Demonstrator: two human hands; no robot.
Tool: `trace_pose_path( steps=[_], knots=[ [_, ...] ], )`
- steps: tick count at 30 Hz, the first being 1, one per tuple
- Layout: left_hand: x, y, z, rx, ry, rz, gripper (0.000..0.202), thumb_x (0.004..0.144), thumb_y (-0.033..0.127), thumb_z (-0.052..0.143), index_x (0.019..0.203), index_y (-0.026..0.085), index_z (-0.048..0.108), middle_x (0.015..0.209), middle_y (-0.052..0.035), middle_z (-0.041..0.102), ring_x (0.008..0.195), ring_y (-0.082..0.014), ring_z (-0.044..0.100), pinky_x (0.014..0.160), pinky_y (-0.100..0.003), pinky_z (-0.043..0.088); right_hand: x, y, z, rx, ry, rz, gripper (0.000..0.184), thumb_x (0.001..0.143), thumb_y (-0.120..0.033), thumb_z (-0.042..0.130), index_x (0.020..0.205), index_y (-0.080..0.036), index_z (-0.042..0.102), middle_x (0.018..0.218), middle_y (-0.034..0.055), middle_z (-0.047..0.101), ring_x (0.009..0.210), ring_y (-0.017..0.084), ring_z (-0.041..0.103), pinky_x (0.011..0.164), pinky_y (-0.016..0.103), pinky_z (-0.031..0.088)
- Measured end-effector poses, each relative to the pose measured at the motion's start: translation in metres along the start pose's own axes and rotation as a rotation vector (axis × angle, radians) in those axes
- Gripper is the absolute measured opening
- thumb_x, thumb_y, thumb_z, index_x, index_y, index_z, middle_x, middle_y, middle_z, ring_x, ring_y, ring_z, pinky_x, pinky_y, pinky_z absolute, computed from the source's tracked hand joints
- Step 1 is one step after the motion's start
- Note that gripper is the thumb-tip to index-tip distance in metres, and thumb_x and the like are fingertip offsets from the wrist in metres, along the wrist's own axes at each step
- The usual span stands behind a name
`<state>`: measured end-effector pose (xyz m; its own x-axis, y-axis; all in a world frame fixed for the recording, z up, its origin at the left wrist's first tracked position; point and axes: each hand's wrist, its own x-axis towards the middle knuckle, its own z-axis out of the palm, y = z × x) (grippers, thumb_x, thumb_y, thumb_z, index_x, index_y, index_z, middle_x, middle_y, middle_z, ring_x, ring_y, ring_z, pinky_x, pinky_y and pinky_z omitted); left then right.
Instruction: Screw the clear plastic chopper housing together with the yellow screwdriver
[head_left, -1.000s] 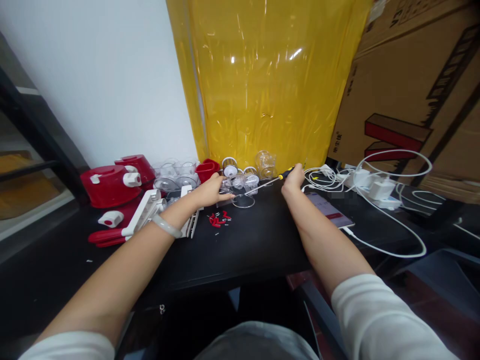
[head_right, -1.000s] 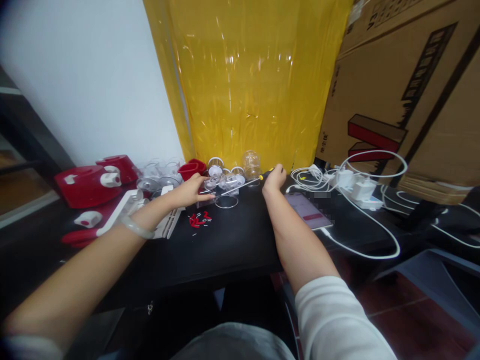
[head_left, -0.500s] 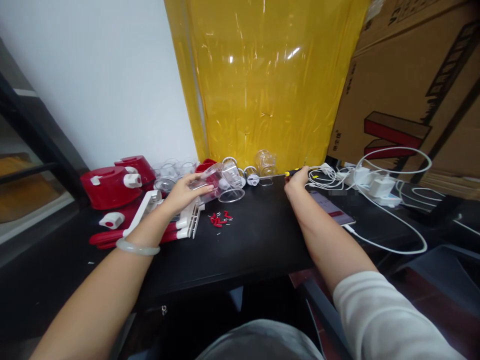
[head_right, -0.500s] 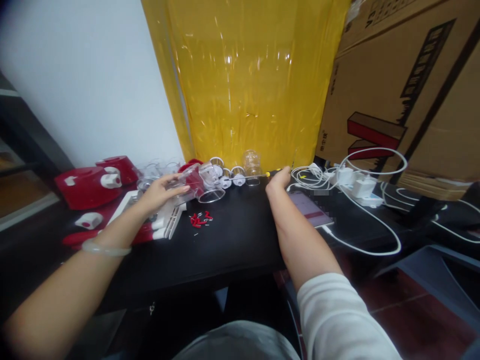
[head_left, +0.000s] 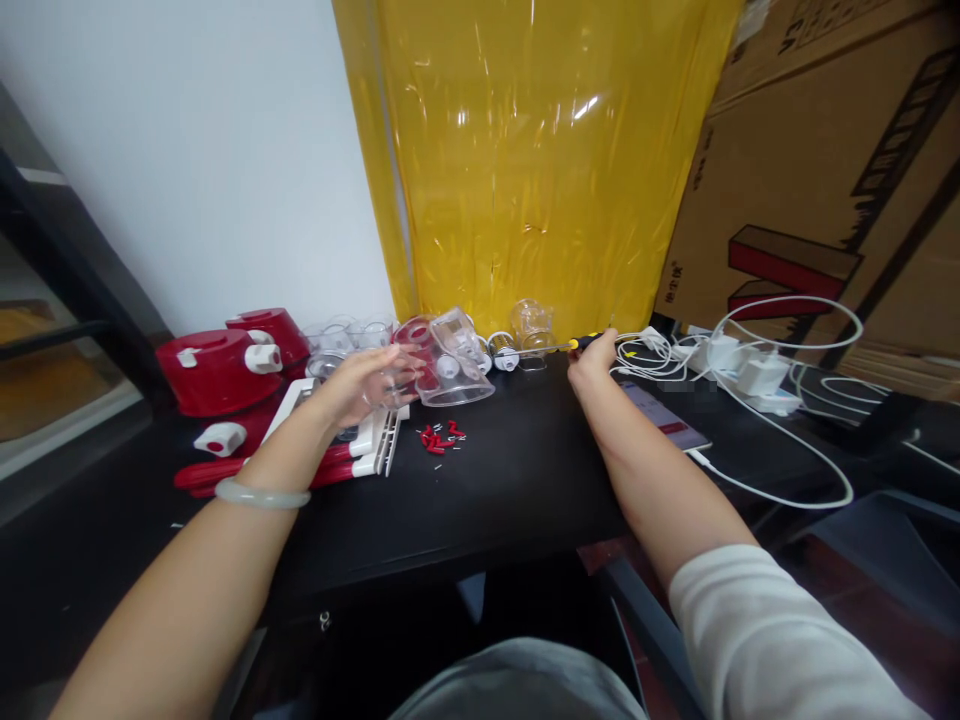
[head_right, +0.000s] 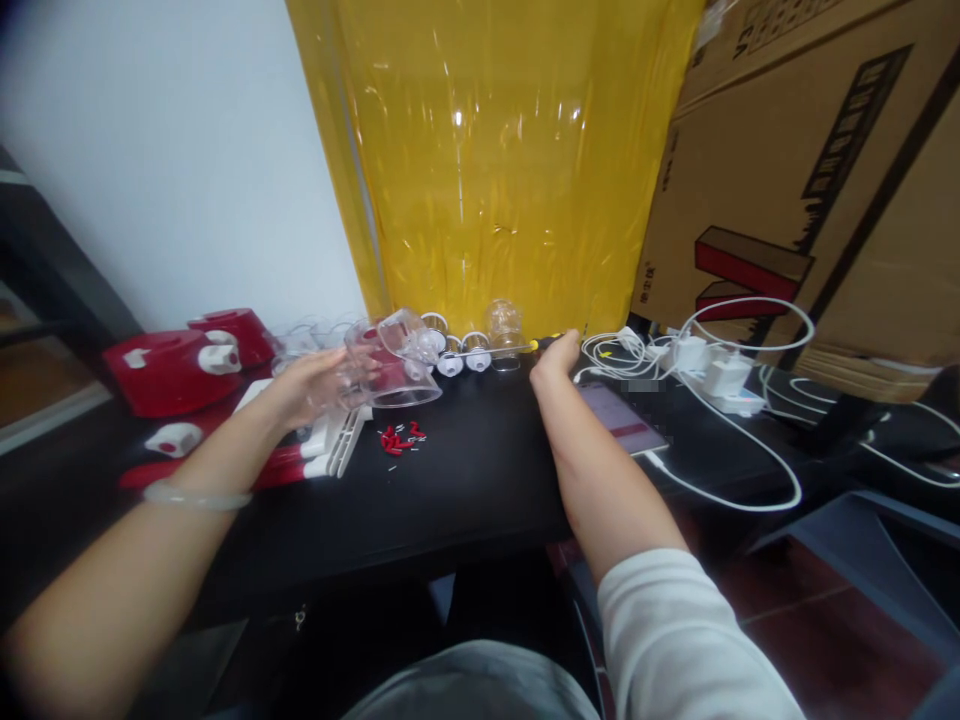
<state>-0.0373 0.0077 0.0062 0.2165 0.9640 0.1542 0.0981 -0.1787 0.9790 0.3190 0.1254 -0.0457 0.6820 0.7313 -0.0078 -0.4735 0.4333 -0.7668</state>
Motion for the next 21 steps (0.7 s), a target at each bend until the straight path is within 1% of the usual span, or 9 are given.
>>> trace_pose_path(
  steps=[1,2,4,7,12,14,18,21],
  knots=[
    [-0.001,0.000,0.000,0.030,-0.021,-0.001,0.044,0.088,0.053,0.062,0.119,0.022,0.067,0.118,-0.0146,0.072,0.115,-0.0326,0.067,0.084,-0.048,0.062,-0.004,-0.004,0.002,0.054,0.046,0.061,0.018,0.089,-0.040,0.032,0.082,-0.025,0.036,0.071,-0.0056,0.046,0.054,0.009,0.051,0.043,0.019,0.042],
    [-0.001,0.001,0.001,0.048,-0.024,-0.005,0.044,0.089,0.054,0.060,0.118,0.022,0.067,0.119,-0.0147,0.071,0.115,-0.0326,0.067,0.085,-0.048,0.062,-0.008,-0.007,0.004,0.095,0.064,0.096,0.017,0.089,-0.040,0.035,0.083,-0.024,0.038,0.072,-0.0054,0.047,0.054,0.009,0.052,0.044,0.019,0.042],
    [-0.002,0.002,0.003,0.033,0.001,-0.026,0.040,0.089,0.052,0.061,0.115,0.022,0.067,0.118,-0.0144,0.072,0.114,-0.0321,0.067,0.085,-0.049,0.062,-0.013,-0.012,0.006,0.128,0.068,0.127,0.017,0.089,-0.039,0.037,0.083,-0.024,0.040,0.071,-0.0054,0.047,0.054,0.008,0.052,0.044,0.018,0.042],
    [-0.002,0.003,0.009,-0.010,0.065,-0.069,0.035,0.085,0.049,0.067,0.108,0.021,0.068,0.113,-0.0134,0.073,0.111,-0.0314,0.069,0.083,-0.050,0.062,-0.015,-0.015,0.009,0.107,0.065,0.101,0.017,0.090,-0.039,0.036,0.082,-0.024,0.039,0.070,-0.0055,0.045,0.054,0.008,0.051,0.044,0.018,0.041],
    [-0.002,0.003,0.016,-0.028,0.154,-0.106,0.036,0.076,0.049,0.077,0.096,0.020,0.069,0.105,-0.0109,0.074,0.106,-0.0311,0.070,0.077,-0.047,0.063,-0.009,-0.010,0.010,0.019,0.097,0.018,0.016,0.090,-0.039,0.034,0.083,-0.025,0.039,0.073,-0.0050,0.048,0.056,0.009,0.051,0.045,0.019,0.042],
    [-0.002,0.002,0.017,-0.040,0.170,-0.113,0.038,0.074,0.047,0.079,0.099,0.020,0.070,0.103,-0.0105,0.074,0.104,-0.0308,0.070,0.074,-0.046,0.064,-0.008,-0.008,0.010,-0.005,0.101,-0.006,0.016,0.090,-0.039,0.033,0.085,-0.025,0.040,0.074,-0.0052,0.048,0.056,0.009,0.051,0.046,0.019,0.043],
    [-0.003,0.002,0.017,-0.011,0.167,-0.108,0.046,0.076,0.046,0.077,0.115,0.023,0.069,0.104,-0.0105,0.074,0.100,-0.0308,0.071,0.070,-0.044,0.064,-0.009,-0.008,0.010,-0.019,0.097,-0.030,0.015,0.089,-0.038,0.034,0.085,-0.025,0.040,0.076,-0.0057,0.049,0.056,0.009,0.052,0.047,0.020,0.044],
    [-0.003,0.002,0.016,0.027,0.170,-0.105,0.046,0.077,0.048,0.076,0.115,0.023,0.068,0.105,-0.0107,0.075,0.100,-0.0310,0.072,0.070,-0.045,0.064,-0.009,-0.008,0.010,-0.026,0.100,-0.045,0.013,0.088,-0.037,0.035,0.085,-0.025,0.040,0.075,-0.0059,0.048,0.056,0.009,0.052,0.047,0.020,0.045]
  ],
)
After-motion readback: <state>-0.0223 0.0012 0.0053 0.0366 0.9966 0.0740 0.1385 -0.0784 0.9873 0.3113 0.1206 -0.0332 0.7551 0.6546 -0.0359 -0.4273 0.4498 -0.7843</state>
